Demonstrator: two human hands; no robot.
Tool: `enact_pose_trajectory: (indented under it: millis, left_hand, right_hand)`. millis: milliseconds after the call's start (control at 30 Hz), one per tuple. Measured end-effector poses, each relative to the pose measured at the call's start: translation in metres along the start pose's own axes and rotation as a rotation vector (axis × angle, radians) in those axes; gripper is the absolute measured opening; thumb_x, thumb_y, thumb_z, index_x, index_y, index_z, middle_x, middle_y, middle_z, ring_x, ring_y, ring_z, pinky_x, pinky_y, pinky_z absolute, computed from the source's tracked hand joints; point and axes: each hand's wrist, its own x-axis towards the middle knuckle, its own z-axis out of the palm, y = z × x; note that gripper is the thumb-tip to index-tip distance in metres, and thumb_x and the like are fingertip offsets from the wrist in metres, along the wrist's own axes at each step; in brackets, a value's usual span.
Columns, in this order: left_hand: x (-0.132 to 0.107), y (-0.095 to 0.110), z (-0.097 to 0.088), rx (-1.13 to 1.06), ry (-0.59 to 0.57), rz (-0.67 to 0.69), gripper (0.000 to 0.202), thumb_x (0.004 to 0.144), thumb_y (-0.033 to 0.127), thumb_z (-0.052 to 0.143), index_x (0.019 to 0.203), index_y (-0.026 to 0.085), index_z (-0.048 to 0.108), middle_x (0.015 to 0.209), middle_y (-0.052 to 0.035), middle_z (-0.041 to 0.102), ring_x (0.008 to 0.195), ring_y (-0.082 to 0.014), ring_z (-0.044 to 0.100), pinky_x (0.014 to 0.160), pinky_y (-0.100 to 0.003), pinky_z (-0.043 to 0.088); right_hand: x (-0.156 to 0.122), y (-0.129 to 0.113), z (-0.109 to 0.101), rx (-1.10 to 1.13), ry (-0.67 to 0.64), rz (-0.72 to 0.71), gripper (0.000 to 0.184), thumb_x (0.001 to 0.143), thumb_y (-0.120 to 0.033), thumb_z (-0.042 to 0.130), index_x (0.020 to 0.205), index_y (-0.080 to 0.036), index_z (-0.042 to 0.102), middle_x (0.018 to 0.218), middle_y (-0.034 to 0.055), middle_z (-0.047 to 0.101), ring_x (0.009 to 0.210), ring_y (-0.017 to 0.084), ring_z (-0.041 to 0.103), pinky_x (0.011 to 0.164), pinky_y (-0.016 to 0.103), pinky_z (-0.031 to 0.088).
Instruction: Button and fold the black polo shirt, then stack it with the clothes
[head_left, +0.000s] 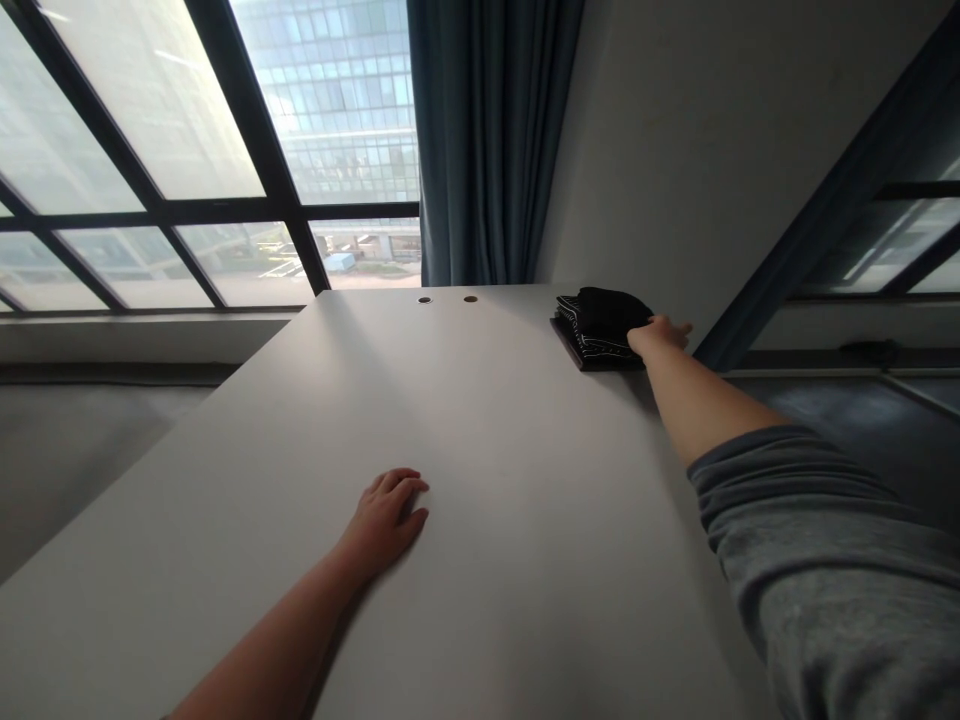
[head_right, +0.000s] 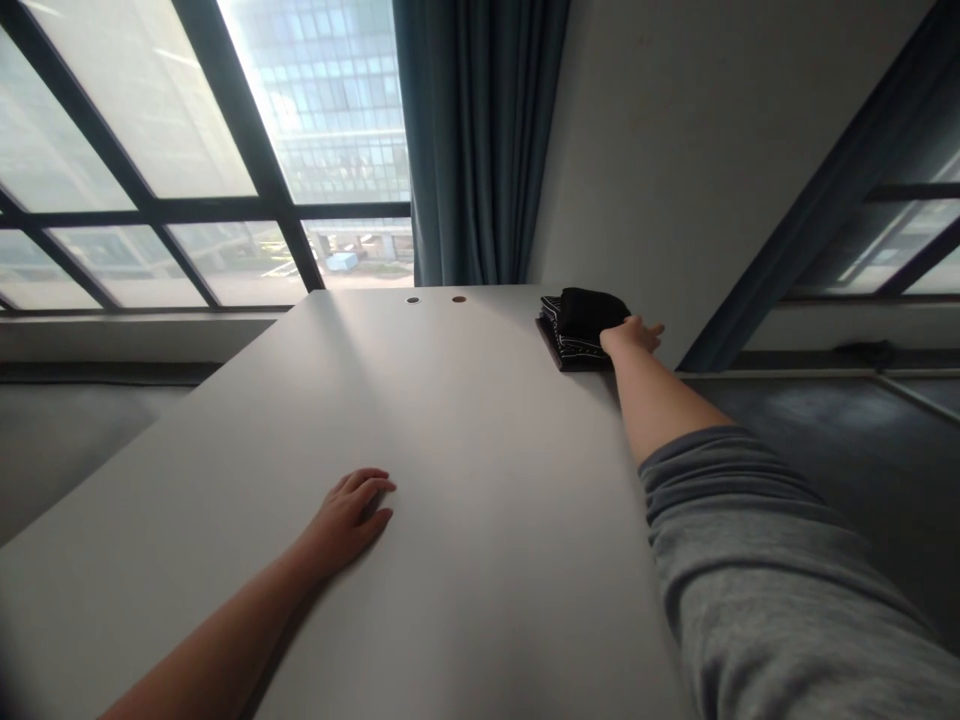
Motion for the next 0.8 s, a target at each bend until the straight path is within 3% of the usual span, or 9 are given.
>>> enact_pose_trajectory:
  millis: [67, 133, 233, 333, 400, 467, 600, 800]
  left_hand:
    - [0.0, -0.001, 0.001, 0.009, 0.007, 0.012, 0.033, 0.091, 0.028, 0.064, 0.123, 0.027, 0.068, 0.139, -0.008, 0.063, 0.132, -0.0304, 0.057, 0.113, -0.054, 0.046]
    - [0.0, -0.003, 0.002, 0.015, 0.013, 0.023, 0.033, 0.09, 0.028, 0.064, 0.123, 0.026, 0.068, 0.139, -0.0085, 0.063, 0.132, -0.0306, 0.057, 0.114, -0.054, 0.046]
    - [0.001, -0.003, 0.002, 0.016, 0.014, 0.038, 0.033, 0.09, 0.029, 0.063, 0.123, 0.026, 0.068, 0.138, -0.0091, 0.064, 0.132, -0.0312, 0.058, 0.113, -0.055, 0.047]
    - [0.001, 0.001, 0.0, -0.001, 0.01, 0.099, 0.032, 0.092, 0.03, 0.062, 0.123, 0.026, 0.069, 0.138, -0.0099, 0.064, 0.131, -0.0304, 0.059, 0.112, -0.053, 0.048]
    - [-0.002, 0.007, -0.001, -0.014, -0.005, 0.168, 0.032, 0.094, 0.031, 0.061, 0.125, 0.026, 0.068, 0.14, -0.0105, 0.064, 0.132, -0.0293, 0.059, 0.113, -0.051, 0.048]
    - [-0.007, 0.014, -0.001, -0.009, -0.021, 0.222, 0.033, 0.095, 0.031, 0.06, 0.127, 0.026, 0.068, 0.142, -0.0109, 0.063, 0.133, -0.0286, 0.059, 0.114, -0.051, 0.048]
    - [-0.024, 0.02, 0.005, 0.052, -0.018, 0.259, 0.04, 0.095, 0.033, 0.062, 0.135, 0.027, 0.065, 0.149, -0.0112, 0.06, 0.138, -0.0299, 0.056, 0.116, -0.052, 0.048]
    - [-0.032, 0.015, 0.013, 0.156, -0.084, 0.258, 0.052, 0.101, 0.044, 0.057, 0.151, 0.029, 0.057, 0.162, -0.01, 0.049, 0.151, -0.0324, 0.043, 0.125, -0.057, 0.035]
  right_hand:
    - [-0.03, -0.009, -0.007, 0.015, -0.005, 0.059, 0.054, 0.088, -0.028, 0.062, 0.139, -0.01, 0.058, 0.16, 0.0297, 0.025, 0.141, 0.038, 0.044, 0.115, 0.062, 0.041]
    - [-0.076, -0.017, -0.013, 0.019, -0.063, -0.207, 0.058, 0.09, -0.029, 0.06, 0.145, -0.011, 0.055, 0.164, 0.0239, 0.025, 0.153, 0.039, 0.029, 0.124, 0.062, 0.03]
    - [-0.166, -0.02, -0.025, 0.044, -0.283, -0.569, 0.059, 0.096, -0.039, 0.054, 0.147, -0.008, 0.056, 0.166, 0.0206, 0.031, 0.161, 0.038, 0.016, 0.132, 0.056, 0.022]
    - [-0.249, -0.014, -0.045, 0.078, -0.54, -0.791, 0.062, 0.102, -0.055, 0.046, 0.15, -0.017, 0.057, 0.171, 0.011, 0.026, 0.164, 0.033, 0.01, 0.133, 0.053, 0.021]
    - [-0.288, -0.011, -0.063, 0.074, -0.717, -0.847, 0.066, 0.102, -0.061, 0.045, 0.154, -0.022, 0.055, 0.173, 0.0071, 0.022, 0.164, 0.032, 0.008, 0.133, 0.054, 0.019]
    - [-0.315, -0.01, -0.081, 0.071, -0.83, -0.845, 0.069, 0.103, -0.064, 0.042, 0.157, -0.022, 0.052, 0.174, 0.0066, 0.019, 0.164, 0.032, 0.006, 0.133, 0.055, 0.016]
    - [-0.35, -0.009, -0.106, 0.096, -0.91, -0.833, 0.069, 0.105, -0.064, 0.037, 0.159, -0.023, 0.048, 0.174, 0.0066, 0.017, 0.164, 0.031, 0.006, 0.134, 0.054, 0.012]
    - [-0.373, -0.008, -0.107, 0.077, -0.989, -0.887, 0.074, 0.103, -0.056, 0.048, 0.166, -0.023, 0.033, 0.173, 0.0097, 0.02, 0.163, 0.029, 0.018, 0.134, 0.055, 0.004]
